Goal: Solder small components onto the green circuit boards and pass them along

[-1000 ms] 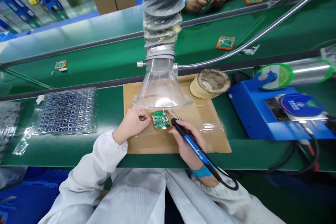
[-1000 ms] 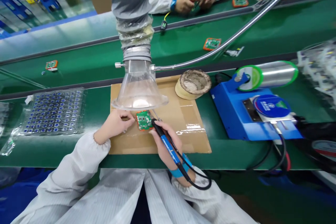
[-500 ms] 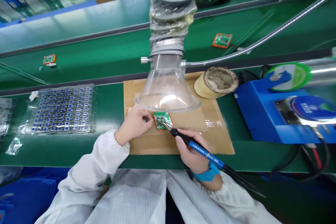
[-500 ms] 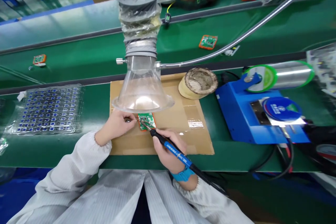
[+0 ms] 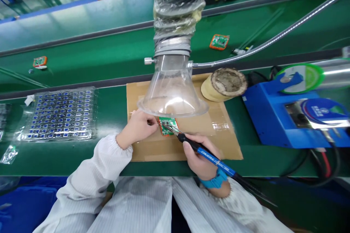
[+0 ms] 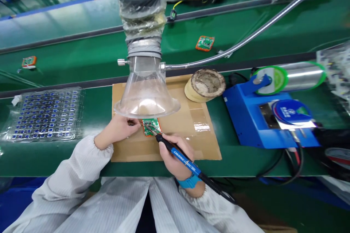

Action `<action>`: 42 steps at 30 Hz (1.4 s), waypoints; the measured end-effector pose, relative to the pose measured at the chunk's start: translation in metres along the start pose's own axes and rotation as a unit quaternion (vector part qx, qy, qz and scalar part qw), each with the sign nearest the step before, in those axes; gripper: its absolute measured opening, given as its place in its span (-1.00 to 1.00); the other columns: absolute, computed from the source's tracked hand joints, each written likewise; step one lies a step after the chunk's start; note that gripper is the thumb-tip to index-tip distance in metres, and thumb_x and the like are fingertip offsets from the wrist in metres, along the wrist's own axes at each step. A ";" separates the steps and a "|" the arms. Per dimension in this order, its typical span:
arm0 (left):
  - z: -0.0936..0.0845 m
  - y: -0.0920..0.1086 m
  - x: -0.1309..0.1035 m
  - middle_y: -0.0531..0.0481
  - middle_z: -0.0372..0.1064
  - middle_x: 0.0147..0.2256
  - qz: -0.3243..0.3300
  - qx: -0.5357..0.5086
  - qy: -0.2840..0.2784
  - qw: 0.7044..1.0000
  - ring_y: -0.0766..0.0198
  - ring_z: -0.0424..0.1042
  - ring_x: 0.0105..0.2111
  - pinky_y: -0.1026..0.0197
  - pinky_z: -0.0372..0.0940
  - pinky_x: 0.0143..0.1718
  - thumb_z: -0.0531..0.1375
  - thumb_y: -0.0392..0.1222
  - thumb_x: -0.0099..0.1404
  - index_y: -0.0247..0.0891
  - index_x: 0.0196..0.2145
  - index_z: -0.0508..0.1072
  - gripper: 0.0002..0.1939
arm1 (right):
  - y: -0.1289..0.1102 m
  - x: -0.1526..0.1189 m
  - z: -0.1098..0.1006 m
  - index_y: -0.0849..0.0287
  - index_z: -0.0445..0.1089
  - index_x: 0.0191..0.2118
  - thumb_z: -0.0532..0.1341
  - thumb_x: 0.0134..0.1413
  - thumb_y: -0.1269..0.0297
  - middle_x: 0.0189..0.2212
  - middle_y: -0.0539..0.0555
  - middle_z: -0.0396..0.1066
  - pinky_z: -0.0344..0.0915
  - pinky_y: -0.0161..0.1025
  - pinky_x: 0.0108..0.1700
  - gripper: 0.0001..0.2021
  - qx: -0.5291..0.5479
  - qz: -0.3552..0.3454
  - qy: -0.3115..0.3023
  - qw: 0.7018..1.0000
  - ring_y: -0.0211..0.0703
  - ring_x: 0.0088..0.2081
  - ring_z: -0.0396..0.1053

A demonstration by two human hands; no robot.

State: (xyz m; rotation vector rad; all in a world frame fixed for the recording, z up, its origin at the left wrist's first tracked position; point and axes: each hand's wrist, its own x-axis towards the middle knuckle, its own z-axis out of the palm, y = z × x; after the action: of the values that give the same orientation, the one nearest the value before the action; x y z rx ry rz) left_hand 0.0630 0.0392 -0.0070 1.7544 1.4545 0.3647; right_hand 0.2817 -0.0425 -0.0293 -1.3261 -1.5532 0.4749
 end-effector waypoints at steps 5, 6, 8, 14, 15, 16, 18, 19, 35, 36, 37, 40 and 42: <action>0.002 -0.001 0.001 0.06 0.44 -0.52 0.004 -0.004 0.006 1.000 0.30 0.36 -0.43 0.20 0.27 -0.28 0.19 -0.33 0.18 -0.26 -0.59 0.40 -0.80 | 0.000 0.000 0.001 0.07 0.49 -0.21 0.32 0.18 0.31 -0.36 0.03 0.60 0.52 -0.23 -0.30 -0.94 0.002 -0.005 -0.015 1.000 -0.13 -0.35 0.59; 0.002 -0.001 0.001 0.06 0.42 -0.52 0.007 -0.005 0.006 1.000 0.30 0.35 -0.44 0.20 0.27 -0.28 0.18 -0.34 0.18 -0.26 -0.59 0.39 -0.80 | 0.000 0.001 0.002 0.07 0.49 -0.21 0.32 0.18 0.31 -0.36 0.03 0.59 0.51 -0.23 -0.31 -0.94 0.002 -0.005 -0.016 1.000 -0.14 -0.35 0.58; 0.002 -0.001 0.002 0.07 0.41 -0.53 0.013 -0.006 0.008 1.000 0.31 0.34 -0.44 0.21 0.27 -0.29 0.18 -0.34 0.17 -0.26 -0.59 0.38 -0.81 | -0.001 0.001 0.002 0.07 0.48 -0.22 0.32 0.18 0.32 -0.37 0.02 0.58 0.51 -0.24 -0.31 -0.94 0.004 -0.007 -0.015 1.000 -0.15 -0.36 0.58; 0.001 0.000 0.001 0.07 0.39 -0.53 0.012 0.001 0.008 1.000 0.32 0.32 -0.46 0.22 0.25 -0.32 0.18 -0.34 0.18 -0.26 -0.59 0.37 -0.81 | 0.000 0.000 0.001 0.07 0.49 -0.21 0.32 0.17 0.34 -0.36 0.02 0.58 0.52 -0.24 -0.29 -0.93 0.008 -0.006 -0.007 1.000 -0.14 -0.35 0.58; 0.001 -0.001 0.002 0.07 0.39 -0.53 0.012 0.001 0.008 1.000 0.32 0.33 -0.46 0.21 0.25 -0.32 0.18 -0.34 0.18 -0.26 -0.58 0.38 -0.81 | 0.000 0.000 0.000 0.07 0.49 -0.20 0.32 0.17 0.34 -0.35 0.03 0.59 0.52 -0.23 -0.28 -0.92 0.008 -0.006 -0.003 1.000 -0.14 -0.34 0.59; 0.002 -0.001 0.002 0.07 0.40 -0.53 0.014 0.000 0.009 1.000 0.31 0.33 -0.45 0.21 0.26 -0.31 0.18 -0.34 0.18 -0.26 -0.58 0.38 -0.81 | 0.000 0.000 0.000 0.07 0.49 -0.20 0.33 0.16 0.34 -0.35 0.03 0.59 0.52 -0.23 -0.28 -0.92 0.009 -0.006 -0.003 1.000 -0.13 -0.34 0.59; 0.002 -0.003 0.002 0.07 0.40 -0.52 0.022 -0.001 0.013 1.000 0.31 0.33 -0.45 0.21 0.26 -0.30 0.18 -0.34 0.17 -0.25 -0.58 0.38 -0.82 | -0.001 0.000 0.000 0.07 0.49 -0.20 0.33 0.16 0.34 -0.35 0.03 0.59 0.52 -0.23 -0.28 -0.91 0.010 -0.007 -0.008 1.000 -0.13 -0.34 0.59; 0.003 -0.003 0.002 0.07 0.39 -0.52 0.026 -0.001 0.015 1.000 0.31 0.33 -0.45 0.21 0.27 -0.30 0.18 -0.35 0.17 -0.25 -0.58 0.38 -0.82 | -0.001 0.000 0.000 0.07 0.49 -0.20 0.33 0.16 0.34 -0.35 0.03 0.59 0.52 -0.23 -0.28 -0.92 0.010 -0.008 -0.013 1.000 -0.14 -0.34 0.59; -0.001 0.004 0.001 0.09 0.34 -0.56 0.001 -0.004 0.006 1.000 0.32 0.30 -0.47 0.21 0.26 -0.31 0.20 -0.36 0.15 -0.25 -0.61 0.32 -0.78 | 0.015 -0.006 -0.007 0.09 0.54 -0.19 0.35 0.13 0.34 -0.32 0.06 0.59 0.52 -0.20 -0.26 -0.89 0.050 0.027 0.040 0.998 -0.10 -0.31 0.59; -0.001 0.004 0.001 0.09 0.34 -0.56 0.003 0.000 0.007 1.000 0.32 0.30 -0.47 0.21 0.26 -0.31 0.20 -0.37 0.15 -0.25 -0.61 0.32 -0.78 | 0.018 -0.005 -0.010 0.10 0.54 -0.20 0.35 0.13 0.34 -0.33 0.06 0.59 0.52 -0.20 -0.27 -0.89 0.050 0.032 0.054 0.997 -0.10 -0.32 0.58; -0.001 0.003 0.001 0.09 0.34 -0.56 0.005 0.004 0.010 1.000 0.32 0.30 -0.46 0.21 0.27 -0.30 0.20 -0.37 0.15 -0.25 -0.61 0.32 -0.78 | 0.021 -0.003 -0.012 0.11 0.55 -0.22 0.35 0.12 0.33 -0.35 0.06 0.59 0.51 -0.21 -0.29 -0.91 0.045 0.035 0.069 0.996 -0.11 -0.34 0.58; 0.000 0.002 0.002 0.07 0.38 -0.54 0.012 0.018 0.021 1.000 0.30 0.32 -0.43 0.20 0.28 -0.27 0.21 -0.38 0.13 -0.25 -0.61 0.34 -0.80 | 0.030 0.004 -0.023 0.14 0.54 -0.27 0.36 0.11 0.27 -0.40 0.05 0.56 0.47 -0.19 -0.34 -0.92 0.009 0.046 0.122 0.992 -0.10 -0.39 0.55; -0.001 0.003 0.002 0.06 0.40 -0.53 0.008 0.023 0.020 1.000 0.29 0.33 -0.42 0.20 0.29 -0.27 0.20 -0.37 0.14 -0.25 -0.60 0.36 -0.80 | 0.035 0.010 -0.031 0.15 0.53 -0.28 0.36 0.10 0.22 -0.40 0.06 0.55 0.47 -0.14 -0.31 -0.88 -0.027 0.047 0.172 0.984 -0.07 -0.39 0.55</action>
State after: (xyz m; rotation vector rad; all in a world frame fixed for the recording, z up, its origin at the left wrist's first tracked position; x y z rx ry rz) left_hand 0.0648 0.0411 -0.0050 1.8053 1.4873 0.3794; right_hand 0.3269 -0.0311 -0.0402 -1.4420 -1.2291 0.2450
